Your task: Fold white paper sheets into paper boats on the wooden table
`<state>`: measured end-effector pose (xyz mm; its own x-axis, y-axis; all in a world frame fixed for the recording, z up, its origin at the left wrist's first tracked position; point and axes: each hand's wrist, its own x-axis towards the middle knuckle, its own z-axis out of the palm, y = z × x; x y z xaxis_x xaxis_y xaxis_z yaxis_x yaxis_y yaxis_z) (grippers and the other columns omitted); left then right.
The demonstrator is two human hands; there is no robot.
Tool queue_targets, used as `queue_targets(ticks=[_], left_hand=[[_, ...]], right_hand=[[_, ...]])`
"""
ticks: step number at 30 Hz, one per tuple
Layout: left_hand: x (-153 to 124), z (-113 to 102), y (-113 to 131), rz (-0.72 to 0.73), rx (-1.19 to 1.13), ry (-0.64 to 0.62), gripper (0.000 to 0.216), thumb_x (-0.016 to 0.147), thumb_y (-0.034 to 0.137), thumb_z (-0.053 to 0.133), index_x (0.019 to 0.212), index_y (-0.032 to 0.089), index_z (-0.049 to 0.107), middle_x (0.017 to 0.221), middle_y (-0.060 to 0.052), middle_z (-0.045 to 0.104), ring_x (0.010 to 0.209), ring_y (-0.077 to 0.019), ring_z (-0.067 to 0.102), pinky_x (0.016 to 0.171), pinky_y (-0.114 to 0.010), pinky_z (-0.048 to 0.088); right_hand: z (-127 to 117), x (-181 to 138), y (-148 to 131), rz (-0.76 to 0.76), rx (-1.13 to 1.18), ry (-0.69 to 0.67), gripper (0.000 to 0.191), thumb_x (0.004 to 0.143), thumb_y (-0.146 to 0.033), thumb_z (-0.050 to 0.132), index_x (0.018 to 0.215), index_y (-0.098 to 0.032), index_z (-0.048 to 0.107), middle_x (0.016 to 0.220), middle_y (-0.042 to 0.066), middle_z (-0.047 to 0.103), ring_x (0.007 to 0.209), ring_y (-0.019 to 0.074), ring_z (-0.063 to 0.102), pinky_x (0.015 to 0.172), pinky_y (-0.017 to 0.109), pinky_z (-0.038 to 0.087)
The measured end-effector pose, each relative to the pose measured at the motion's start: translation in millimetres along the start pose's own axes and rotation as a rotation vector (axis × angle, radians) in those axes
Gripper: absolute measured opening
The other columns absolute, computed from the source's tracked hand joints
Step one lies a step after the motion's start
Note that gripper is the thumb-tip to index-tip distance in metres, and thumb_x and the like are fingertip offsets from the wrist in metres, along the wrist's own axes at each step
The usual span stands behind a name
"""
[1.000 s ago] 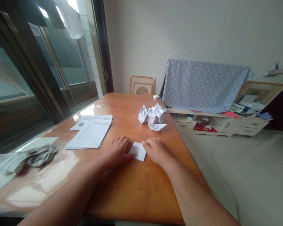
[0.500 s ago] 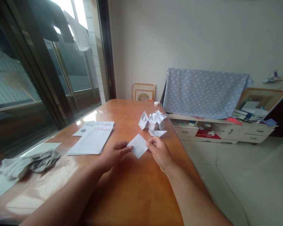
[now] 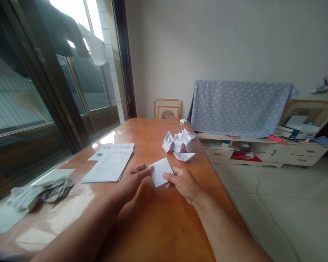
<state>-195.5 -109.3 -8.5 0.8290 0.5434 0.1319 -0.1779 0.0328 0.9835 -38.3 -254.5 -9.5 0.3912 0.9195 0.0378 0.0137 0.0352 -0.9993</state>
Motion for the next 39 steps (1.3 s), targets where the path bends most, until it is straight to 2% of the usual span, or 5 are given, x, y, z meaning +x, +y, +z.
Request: queue_targets(ticks=[7, 15, 23, 29, 39], left_hand=[[3, 0, -5, 0.013, -0.016, 0.074, 0.028, 0.087, 0.044, 0.067, 0.081, 0.016, 0.071, 0.082, -0.003, 0.065, 0.083, -0.0179, 0.056, 0.082, -0.031, 0.041], [5, -2, -4, -0.014, -0.114, 0.089, 0.044, 0.092, 0.052, 0.051, 0.088, 0.014, 0.072, 0.087, -0.010, 0.069, 0.084, -0.0222, 0.061, 0.078, -0.033, 0.044], [0, -2, 3, 0.050, 0.044, 0.086, 0.029, 0.086, 0.044, 0.065, 0.079, 0.016, 0.070, 0.076, -0.002, 0.063, 0.078, -0.0166, 0.054, 0.079, -0.030, 0.042], [-3, 0, 3, -0.016, 0.053, -0.021, 0.033, 0.085, 0.049, 0.068, 0.083, 0.015, 0.069, 0.077, -0.003, 0.065, 0.073, -0.0166, 0.056, 0.072, -0.029, 0.043], [-5, 7, 5, -0.057, 0.022, -0.081, 0.034, 0.085, 0.049, 0.069, 0.084, 0.015, 0.068, 0.075, -0.003, 0.064, 0.067, -0.0146, 0.056, 0.063, -0.026, 0.042]], right_hand=[[1, -2, 1, -0.027, -0.012, -0.010, 0.032, 0.083, -0.043, 0.073, 0.100, -0.015, 0.074, 0.083, 0.005, 0.070, 0.069, 0.0149, 0.059, 0.069, 0.029, 0.047], [2, -1, 3, -0.018, -0.009, 0.007, 0.032, 0.083, -0.044, 0.073, 0.097, -0.015, 0.074, 0.083, 0.005, 0.070, 0.068, 0.0143, 0.058, 0.070, 0.029, 0.047], [4, -2, 1, -0.006, -0.023, -0.023, 0.033, 0.082, -0.046, 0.074, 0.095, -0.016, 0.075, 0.083, 0.005, 0.070, 0.069, 0.0153, 0.058, 0.069, 0.030, 0.047], [6, -4, 1, 0.025, -0.054, -0.082, 0.029, 0.084, -0.044, 0.072, 0.091, -0.016, 0.074, 0.082, 0.005, 0.070, 0.069, 0.0154, 0.059, 0.068, 0.030, 0.047], [8, -7, 3, 0.072, -0.118, -0.150, 0.027, 0.083, -0.043, 0.072, 0.088, -0.016, 0.072, 0.078, 0.004, 0.070, 0.065, 0.0151, 0.058, 0.064, 0.029, 0.046]])
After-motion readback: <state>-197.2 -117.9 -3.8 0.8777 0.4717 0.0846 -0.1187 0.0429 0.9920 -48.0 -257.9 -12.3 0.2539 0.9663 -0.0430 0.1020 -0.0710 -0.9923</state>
